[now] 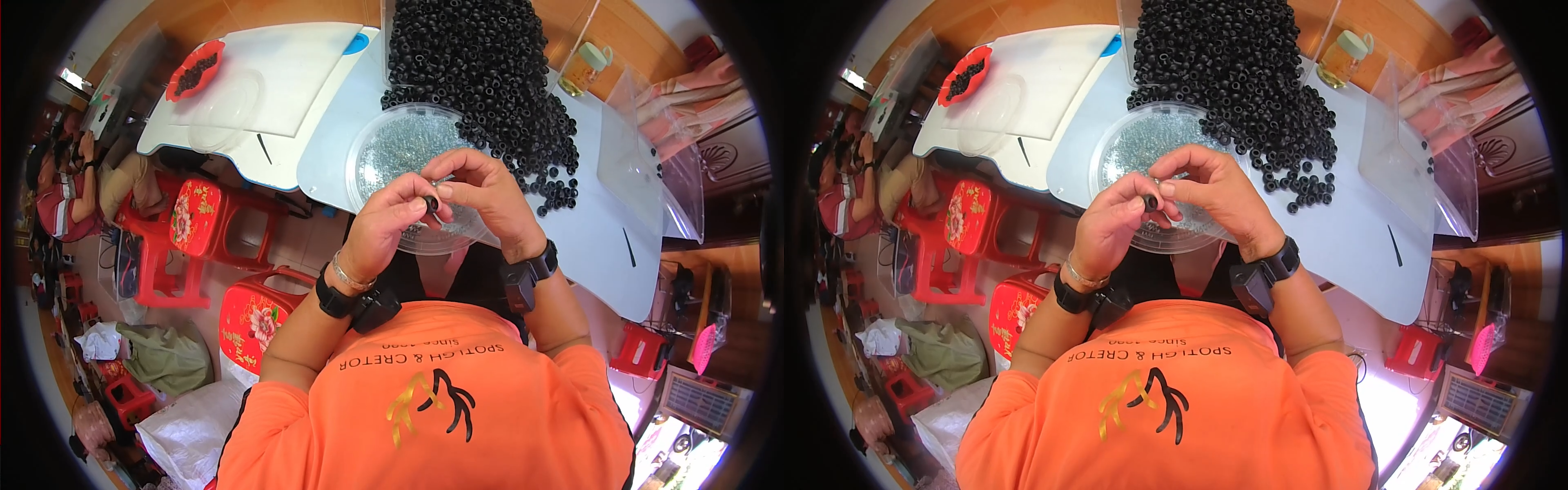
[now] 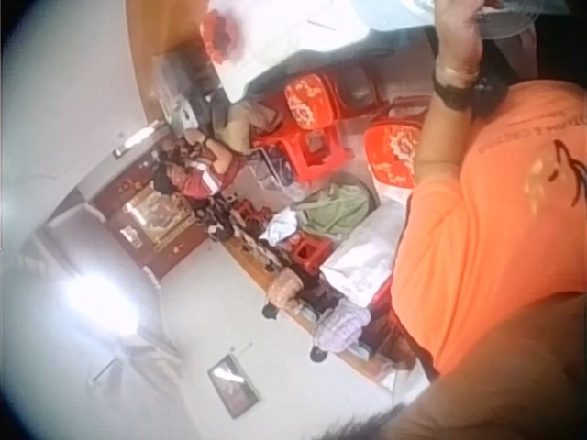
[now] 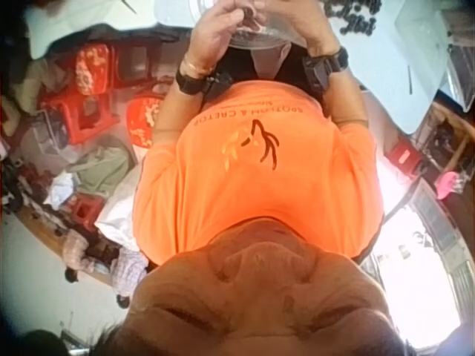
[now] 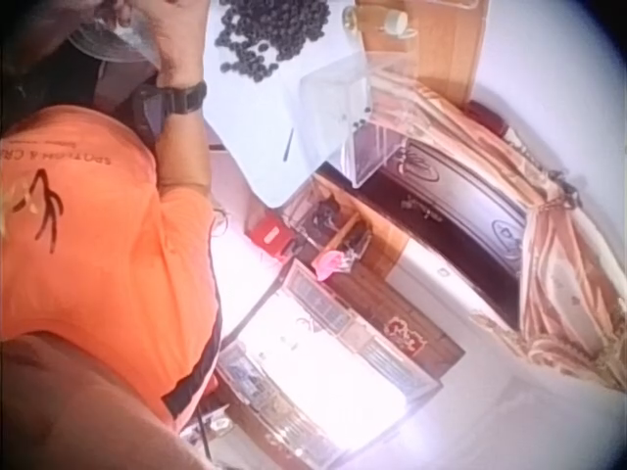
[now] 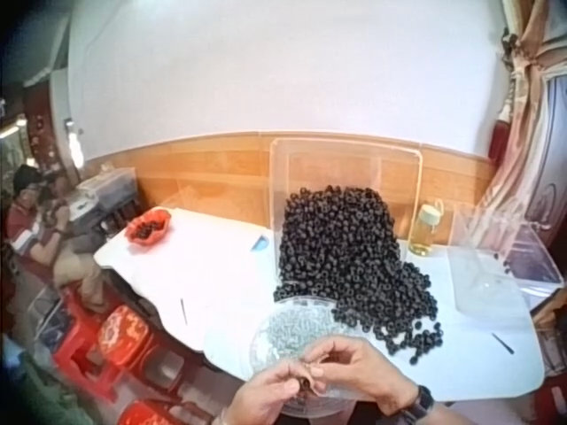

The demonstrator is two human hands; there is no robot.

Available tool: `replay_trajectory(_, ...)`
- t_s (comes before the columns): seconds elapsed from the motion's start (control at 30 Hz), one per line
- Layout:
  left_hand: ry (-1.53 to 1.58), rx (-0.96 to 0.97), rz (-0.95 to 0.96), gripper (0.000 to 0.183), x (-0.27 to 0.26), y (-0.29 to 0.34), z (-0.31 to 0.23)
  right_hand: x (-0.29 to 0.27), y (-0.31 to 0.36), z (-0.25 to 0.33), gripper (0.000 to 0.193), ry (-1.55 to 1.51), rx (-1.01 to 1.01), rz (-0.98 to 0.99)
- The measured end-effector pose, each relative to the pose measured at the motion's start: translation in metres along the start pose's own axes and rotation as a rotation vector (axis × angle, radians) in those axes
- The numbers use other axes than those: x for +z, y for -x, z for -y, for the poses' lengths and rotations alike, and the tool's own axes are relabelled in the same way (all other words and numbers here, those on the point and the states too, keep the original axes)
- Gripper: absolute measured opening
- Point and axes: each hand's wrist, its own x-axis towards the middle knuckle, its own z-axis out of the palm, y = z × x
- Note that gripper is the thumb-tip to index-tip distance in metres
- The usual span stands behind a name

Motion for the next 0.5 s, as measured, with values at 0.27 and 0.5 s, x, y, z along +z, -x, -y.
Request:
replay_trajectory(0.27,0.035,-0.023,-0.048,0.025,0.007,0.012,-0.001,0.001,0.006,0.000,0.013,0.151,-0.098,0.032)
replay_trajectory(0.5,0.102,-0.104,-0.144,0.022,0.012,0.019,0.003,0.004,0.015,-0.001,0.015,0.164,-0.049,-0.121)
